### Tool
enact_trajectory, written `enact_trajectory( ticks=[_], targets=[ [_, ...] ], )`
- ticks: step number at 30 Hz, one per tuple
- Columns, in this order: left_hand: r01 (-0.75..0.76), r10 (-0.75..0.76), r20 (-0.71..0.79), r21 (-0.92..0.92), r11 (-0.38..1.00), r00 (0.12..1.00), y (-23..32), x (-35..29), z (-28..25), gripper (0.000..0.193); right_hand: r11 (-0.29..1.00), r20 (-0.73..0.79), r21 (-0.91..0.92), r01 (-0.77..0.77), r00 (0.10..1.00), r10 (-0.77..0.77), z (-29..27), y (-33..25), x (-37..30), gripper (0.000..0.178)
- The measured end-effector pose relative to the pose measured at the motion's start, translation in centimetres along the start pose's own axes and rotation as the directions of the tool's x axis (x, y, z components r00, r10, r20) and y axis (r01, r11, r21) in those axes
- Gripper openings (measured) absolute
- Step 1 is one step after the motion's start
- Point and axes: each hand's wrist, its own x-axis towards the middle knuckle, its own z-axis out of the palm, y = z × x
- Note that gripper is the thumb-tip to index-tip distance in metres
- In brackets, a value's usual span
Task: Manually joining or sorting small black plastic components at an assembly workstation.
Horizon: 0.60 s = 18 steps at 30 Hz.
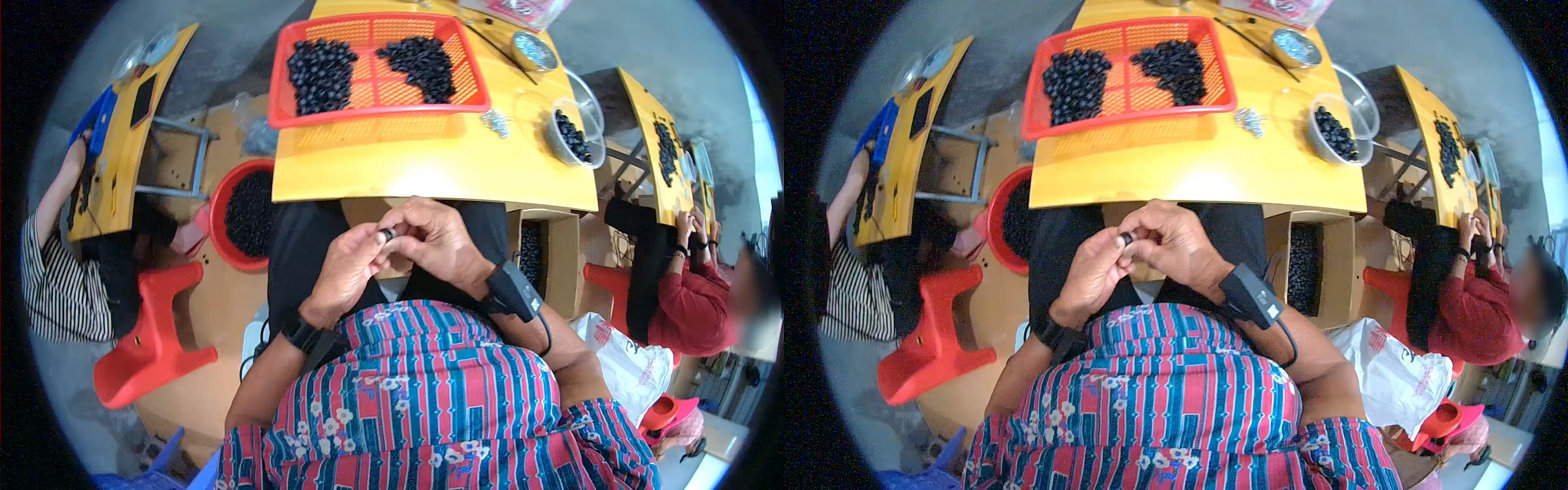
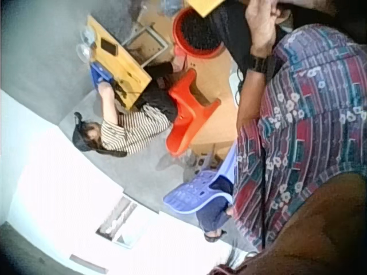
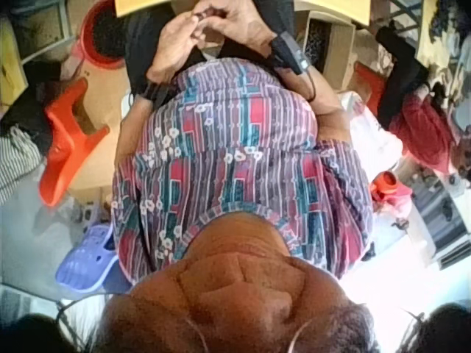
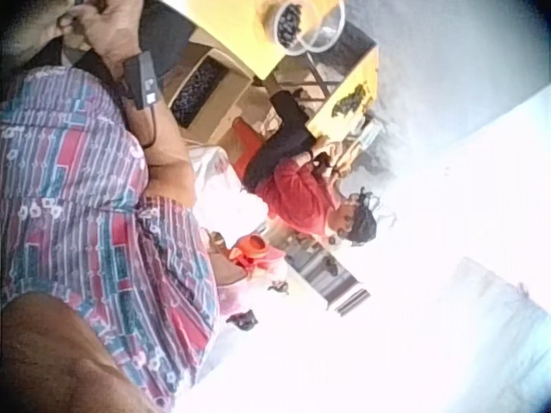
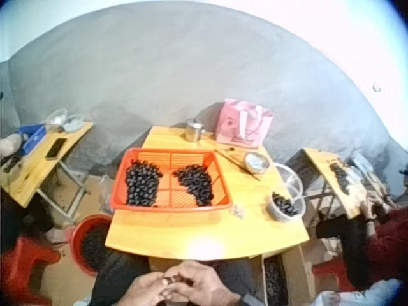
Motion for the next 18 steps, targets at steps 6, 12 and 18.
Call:
enact_trajectory(
  ticks=[6,12,18],
  targets=[
    [0.065,-0.067,-0.026,-0.058,0.996,0.997,0.0,0.6,-0.1,0.016,0.984,0.043,-0.168,0.06,0.998,-0.053,-1.8,-0.4,0.1,0.022],
    [0.071,-0.075,-0.073,-0.063,0.996,0.994,-0.4,0.9,-1.2,0.014,0.929,-0.354,-0.368,-0.034,0.929,-0.106,-8.0,-0.9,0.8,0.007],
    [0.094,-0.098,-0.061,-0.053,0.994,0.993,-0.3,1.3,-1.4,0.013,0.813,-0.63,-0.481,-0.33,0.774,-0.058,-14.6,1.2,0.6,0.017]
  ],
)
